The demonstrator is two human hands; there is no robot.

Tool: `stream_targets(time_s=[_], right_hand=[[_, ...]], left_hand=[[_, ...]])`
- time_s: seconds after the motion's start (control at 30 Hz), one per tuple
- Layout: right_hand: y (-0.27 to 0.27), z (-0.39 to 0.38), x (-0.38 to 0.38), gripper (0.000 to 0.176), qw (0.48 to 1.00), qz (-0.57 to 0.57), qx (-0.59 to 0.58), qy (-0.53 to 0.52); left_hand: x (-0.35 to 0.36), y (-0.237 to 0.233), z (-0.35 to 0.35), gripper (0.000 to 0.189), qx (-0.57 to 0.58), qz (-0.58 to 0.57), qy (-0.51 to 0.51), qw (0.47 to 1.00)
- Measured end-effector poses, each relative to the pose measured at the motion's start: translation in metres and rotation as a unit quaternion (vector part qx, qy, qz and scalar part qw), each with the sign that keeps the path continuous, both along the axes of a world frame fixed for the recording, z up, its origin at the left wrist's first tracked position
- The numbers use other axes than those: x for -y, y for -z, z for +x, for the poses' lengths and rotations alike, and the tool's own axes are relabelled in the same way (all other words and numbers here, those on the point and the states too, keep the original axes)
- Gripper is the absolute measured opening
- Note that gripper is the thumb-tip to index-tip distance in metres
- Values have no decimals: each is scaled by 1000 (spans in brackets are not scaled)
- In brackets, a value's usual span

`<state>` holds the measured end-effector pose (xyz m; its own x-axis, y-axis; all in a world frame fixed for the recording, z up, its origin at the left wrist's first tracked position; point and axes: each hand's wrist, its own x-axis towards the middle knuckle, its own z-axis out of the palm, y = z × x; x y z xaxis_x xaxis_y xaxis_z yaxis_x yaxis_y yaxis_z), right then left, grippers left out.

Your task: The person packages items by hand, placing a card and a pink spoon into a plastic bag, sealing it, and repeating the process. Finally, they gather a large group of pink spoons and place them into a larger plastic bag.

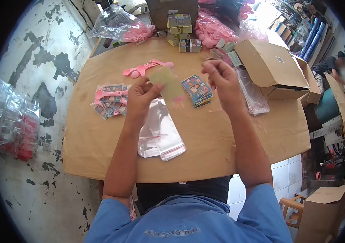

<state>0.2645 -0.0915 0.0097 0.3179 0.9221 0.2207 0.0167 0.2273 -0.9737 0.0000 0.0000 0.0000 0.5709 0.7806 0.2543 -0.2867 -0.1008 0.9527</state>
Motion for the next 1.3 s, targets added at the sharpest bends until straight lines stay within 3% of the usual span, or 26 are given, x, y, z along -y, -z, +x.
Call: stream_targets(time_s=[0.07,0.17,0.2,0.3,0.4,0.47,0.6,0.7,0.9,1.0,1.13,1.23,1.3], right_hand=[[-2,19,0,31,991,49,-122,-20],[-22,25,1,29,998,11,55,-4],[-22,25,6,30,953,-82,289,47],[-5,26,8,35,781,-70,588,199],[-7,15,1,38,824,34,550,131],[-13,-4,1,38,816,5,576,48],[7,-53,-6,37,768,65,630,-94],[21,-65,2,35,702,91,702,-85],[-5,-45,65,35,749,39,624,-219],[-27,-15,82,28,730,-86,666,-130],[-57,-22,84,27,830,-118,543,55],[-54,-34,67,28,867,-29,494,51],[-39,-55,49,27,961,-8,275,-14]], left_hand=[[5,-5,5,36,74,-9,-43,996],[-2,-8,2,38,117,-2,-86,989],[7,-16,2,33,132,-22,-94,986],[3,-14,-1,31,178,-32,-105,978],[0,-12,-4,30,219,-62,-128,965],[-3,-9,-7,32,213,-68,-139,965],[-5,-7,-7,33,222,-99,-120,963],[-1,-10,-7,35,207,-117,-120,964],[-9,-7,-9,32,221,-157,-103,957],[-12,-6,-12,36,245,-189,4,951],[-5,-5,-10,43,281,-247,111,921],[-7,0,-9,46,278,-250,157,914],[-4,-2,-9,47,272,-252,189,909]])
